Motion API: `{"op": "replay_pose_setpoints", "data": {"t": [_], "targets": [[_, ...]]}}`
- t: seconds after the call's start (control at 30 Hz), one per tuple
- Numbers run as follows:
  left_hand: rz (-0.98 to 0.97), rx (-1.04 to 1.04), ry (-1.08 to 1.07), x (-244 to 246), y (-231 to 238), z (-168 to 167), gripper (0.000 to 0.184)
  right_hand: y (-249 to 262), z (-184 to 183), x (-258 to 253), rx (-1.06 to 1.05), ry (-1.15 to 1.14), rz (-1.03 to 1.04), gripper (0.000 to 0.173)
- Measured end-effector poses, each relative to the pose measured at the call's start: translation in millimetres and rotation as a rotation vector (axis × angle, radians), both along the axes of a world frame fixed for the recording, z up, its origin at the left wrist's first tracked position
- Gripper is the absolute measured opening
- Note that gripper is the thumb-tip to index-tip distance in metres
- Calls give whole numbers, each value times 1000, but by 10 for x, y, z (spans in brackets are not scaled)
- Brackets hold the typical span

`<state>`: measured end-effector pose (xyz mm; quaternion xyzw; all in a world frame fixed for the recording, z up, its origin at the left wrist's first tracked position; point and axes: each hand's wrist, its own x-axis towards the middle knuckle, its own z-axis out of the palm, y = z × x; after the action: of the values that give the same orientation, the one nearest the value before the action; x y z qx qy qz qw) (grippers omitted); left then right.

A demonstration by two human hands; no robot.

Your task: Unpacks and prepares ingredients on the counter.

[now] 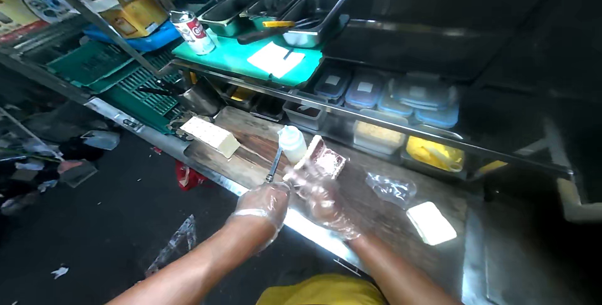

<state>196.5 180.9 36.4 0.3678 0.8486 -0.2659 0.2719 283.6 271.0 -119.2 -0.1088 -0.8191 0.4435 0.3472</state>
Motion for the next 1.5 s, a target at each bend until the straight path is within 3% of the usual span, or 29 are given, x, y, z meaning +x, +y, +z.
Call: {"op": "replay_pose_setpoints", "data": {"t": [0.07,0.13,0.2,0.3,0.4,0.5,0.57,0.7,0.8,0.87,0.93,1.0,1.1,1.17,1.27,1.4,1.5], "targets": [[-68,-34,54,45,41,68,33,152,-172,-23,125,-93,131,37],[-94,-32,69,44,20,95,34,346,-264,43,138,-278,56,48],[-94,-27,61,17,11,96,36,303,-172,42,113,-225,-46,47],[-63,-39,22,26,-6,87,36,90,-79,17,149,-181,66,38],[-34,-15,3,38,-35,118,39,224,-306,98,96,-396,-10,49],[-20,59,-30,-39,-150,89,41,105,-194,72,140,-154,8,41],[-16,95,-72,-55,-274,13,46,70,-245,117,193,-163,68,38],[30,333,-144,-201,-829,-134,47,496,-437,411,268,-403,-219,49],[277,667,-310,-444,-1417,-401,37,550,-346,864,178,-397,-398,46],[540,907,-368,-754,-1554,-651,34,516,-307,1133,83,-439,-523,47],[725,1000,-356,-1197,-1377,-803,32,381,-294,1289,-10,-514,-658,51],[754,979,-355,-1768,-942,-867,32,214,-350,1308,-100,-501,-747,49],[813,1050,-517,-2492,-188,-1032,26,-91,-344,1146,-79,-457,-799,43],[929,1079,-638,-2851,273,-1292,27,-179,-249,1027,-20,-481,-838,41],[1090,1106,-768,-3220,791,-1689,28,-146,-90,1034,-91,-588,-909,45],[1166,1075,-871,-3268,917,-1609,24,117,-27,1272,-166,-704,-1115,41],[1288,1114,-949,-3197,643,-1681,31,467,67,1261,-177,-970,-1188,50]]}}
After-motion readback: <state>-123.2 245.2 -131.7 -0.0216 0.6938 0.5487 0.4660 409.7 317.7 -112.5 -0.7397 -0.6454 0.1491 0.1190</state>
